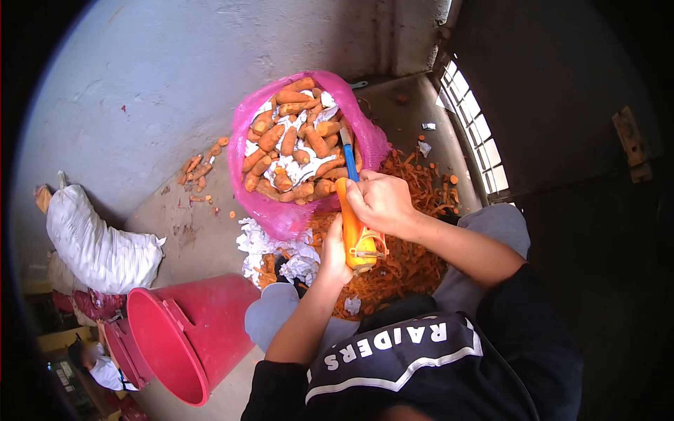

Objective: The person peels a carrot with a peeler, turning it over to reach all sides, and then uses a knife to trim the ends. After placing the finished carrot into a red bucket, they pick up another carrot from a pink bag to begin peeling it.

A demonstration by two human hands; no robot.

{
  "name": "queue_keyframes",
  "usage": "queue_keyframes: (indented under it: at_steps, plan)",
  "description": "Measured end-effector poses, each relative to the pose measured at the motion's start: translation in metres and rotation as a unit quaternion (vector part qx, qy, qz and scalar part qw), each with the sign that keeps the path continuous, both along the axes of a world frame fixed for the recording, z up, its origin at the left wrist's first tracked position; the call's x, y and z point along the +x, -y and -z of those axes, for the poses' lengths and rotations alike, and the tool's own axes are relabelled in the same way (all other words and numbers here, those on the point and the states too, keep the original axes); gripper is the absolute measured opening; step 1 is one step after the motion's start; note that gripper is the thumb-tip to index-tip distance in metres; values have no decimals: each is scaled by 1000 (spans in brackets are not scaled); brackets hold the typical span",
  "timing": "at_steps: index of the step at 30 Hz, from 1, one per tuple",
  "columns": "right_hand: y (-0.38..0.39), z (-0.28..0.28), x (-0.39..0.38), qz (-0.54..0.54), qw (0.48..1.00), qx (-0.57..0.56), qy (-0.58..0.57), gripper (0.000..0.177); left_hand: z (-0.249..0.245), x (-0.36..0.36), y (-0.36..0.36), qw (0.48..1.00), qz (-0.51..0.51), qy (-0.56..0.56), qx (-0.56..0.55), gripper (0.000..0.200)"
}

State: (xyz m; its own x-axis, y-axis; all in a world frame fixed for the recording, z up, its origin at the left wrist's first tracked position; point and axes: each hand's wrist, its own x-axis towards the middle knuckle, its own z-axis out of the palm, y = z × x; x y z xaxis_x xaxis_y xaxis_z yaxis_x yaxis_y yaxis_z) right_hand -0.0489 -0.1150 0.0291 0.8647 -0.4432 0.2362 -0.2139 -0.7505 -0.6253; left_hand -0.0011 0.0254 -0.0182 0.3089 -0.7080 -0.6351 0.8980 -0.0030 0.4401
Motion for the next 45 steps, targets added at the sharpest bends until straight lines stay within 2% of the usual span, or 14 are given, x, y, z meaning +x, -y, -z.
queue_keyframes:
  at_steps: [3,7,13,14,16,19,22,24,27,29,32,40,42,45]
  plan:
    - [-1,5,2,6,996,2,88,41,-6,-4,5,1000,0,-24,-9,49]
    - [29,7,13,94,994,-51,28,42,-10,-16,-3,998,65,7,-19,49]
    - [67,26,25,195,976,-77,56,43,-16,-26,-16,995,94,4,-38,48]
    - [81,29,27,223,967,-99,77,46,-17,-27,-19,994,100,8,-50,48]
    - [114,35,35,387,918,-50,74,49,-18,-25,-23,993,105,-5,-59,48]
    - [114,19,31,374,918,14,127,50,-13,-18,-29,990,91,-81,-77,48]
    - [84,18,30,233,960,146,50,50,-14,-13,-24,993,29,-83,-74,48]
    - [59,8,27,132,976,169,-38,51,-20,-9,-21,995,10,-70,-64,48]
    - [28,-1,17,55,988,139,-47,49,-16,-2,-21,993,16,-48,-106,49]
    - [13,0,9,7,996,86,14,46,3,3,-25,987,28,-62,-144,50]
    - [-6,0,0,-26,997,40,67,41,-9,-9,-8,998,-46,-29,-20,49]
    - [4,1,8,33,998,-21,50,38,-8,-14,-1,995,-57,74,36,47]
    - [26,8,19,100,991,-69,50,39,-4,-19,-6,991,-42,112,53,46]
    - [80,20,33,229,960,-129,97,43,-22,-36,-10,995,43,91,-10,40]
